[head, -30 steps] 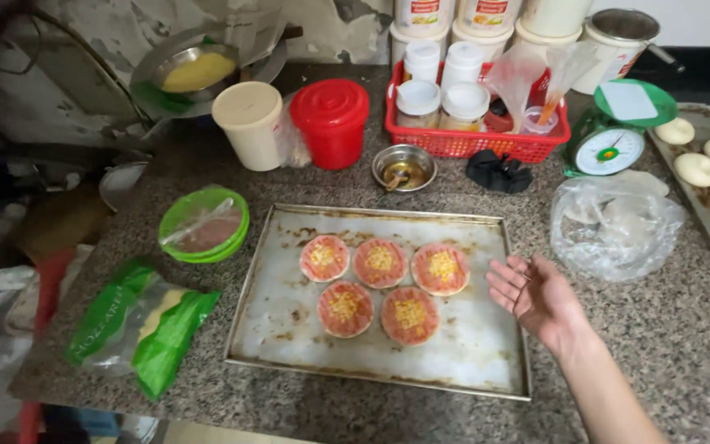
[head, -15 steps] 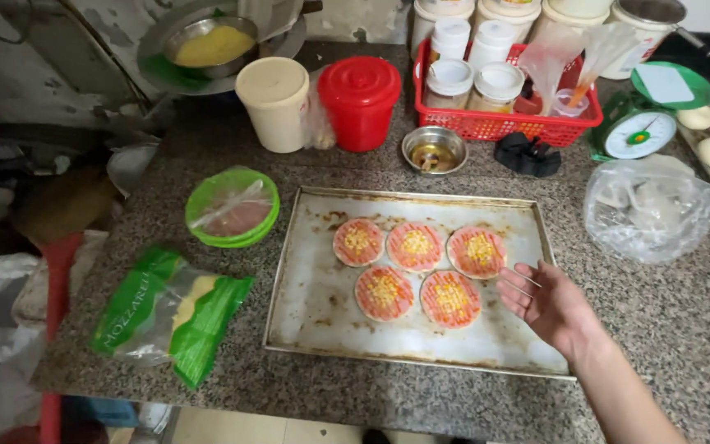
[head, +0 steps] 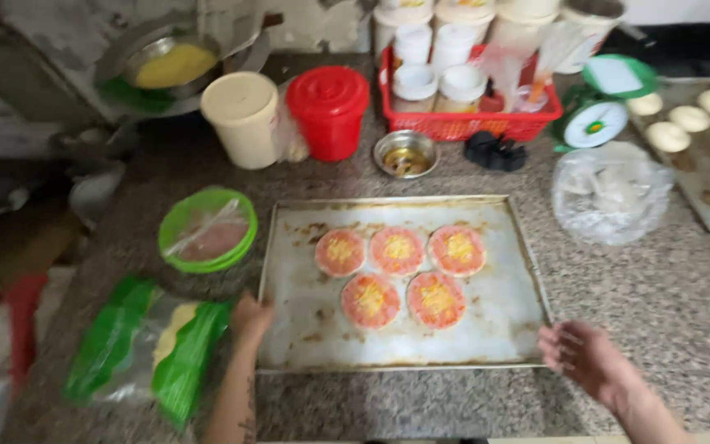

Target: Decorating mini pizzas with sauce and checking baking trays in the oven.

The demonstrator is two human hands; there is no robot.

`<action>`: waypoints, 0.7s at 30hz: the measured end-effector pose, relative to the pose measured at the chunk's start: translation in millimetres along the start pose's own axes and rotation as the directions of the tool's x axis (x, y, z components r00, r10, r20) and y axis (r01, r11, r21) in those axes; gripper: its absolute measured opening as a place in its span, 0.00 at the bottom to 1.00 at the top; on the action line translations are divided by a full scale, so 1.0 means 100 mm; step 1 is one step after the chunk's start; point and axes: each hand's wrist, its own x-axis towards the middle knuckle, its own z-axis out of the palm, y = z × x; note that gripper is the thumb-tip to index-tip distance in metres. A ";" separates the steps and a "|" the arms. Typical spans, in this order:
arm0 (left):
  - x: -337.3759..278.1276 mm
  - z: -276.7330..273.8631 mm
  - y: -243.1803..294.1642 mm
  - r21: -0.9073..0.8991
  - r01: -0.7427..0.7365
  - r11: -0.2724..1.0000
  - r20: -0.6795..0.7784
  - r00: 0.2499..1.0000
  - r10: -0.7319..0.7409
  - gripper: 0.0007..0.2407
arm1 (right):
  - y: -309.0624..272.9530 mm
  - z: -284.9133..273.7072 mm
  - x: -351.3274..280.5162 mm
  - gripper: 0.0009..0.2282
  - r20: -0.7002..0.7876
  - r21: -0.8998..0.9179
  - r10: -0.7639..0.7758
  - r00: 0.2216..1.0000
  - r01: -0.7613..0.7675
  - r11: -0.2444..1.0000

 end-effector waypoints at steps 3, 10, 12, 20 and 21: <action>-0.02 0.16 0.06 0.073 0.081 0.994 0.050 0.995 -0.085 0.18 | 0.15 -0.08 -0.08 0.14 -0.117 -0.005 0.080 0.990 -0.081 0.997; -0.38 -0.25 0.18 0.067 0.222 0.973 0.134 0.964 -0.229 0.15 | 0.46 -0.42 -0.09 0.16 -0.059 -0.064 0.215 0.975 -0.219 0.974; -0.57 -0.25 0.06 0.069 0.219 0.973 0.108 0.968 -0.225 0.14 | 0.46 -0.44 -0.11 0.15 -0.045 -0.086 0.259 0.965 -0.262 0.961; -1.85 -0.14 -0.80 -0.100 0.256 0.961 0.035 0.967 -0.254 0.18 | 0.53 -0.70 0.36 0.20 0.112 -0.062 0.163 0.980 -0.157 0.986; -2.08 -0.15 -0.89 -0.111 0.286 0.952 0.020 0.958 -0.285 0.18 | 0.54 -0.73 0.45 0.21 0.080 -0.057 0.149 0.986 -0.145 0.988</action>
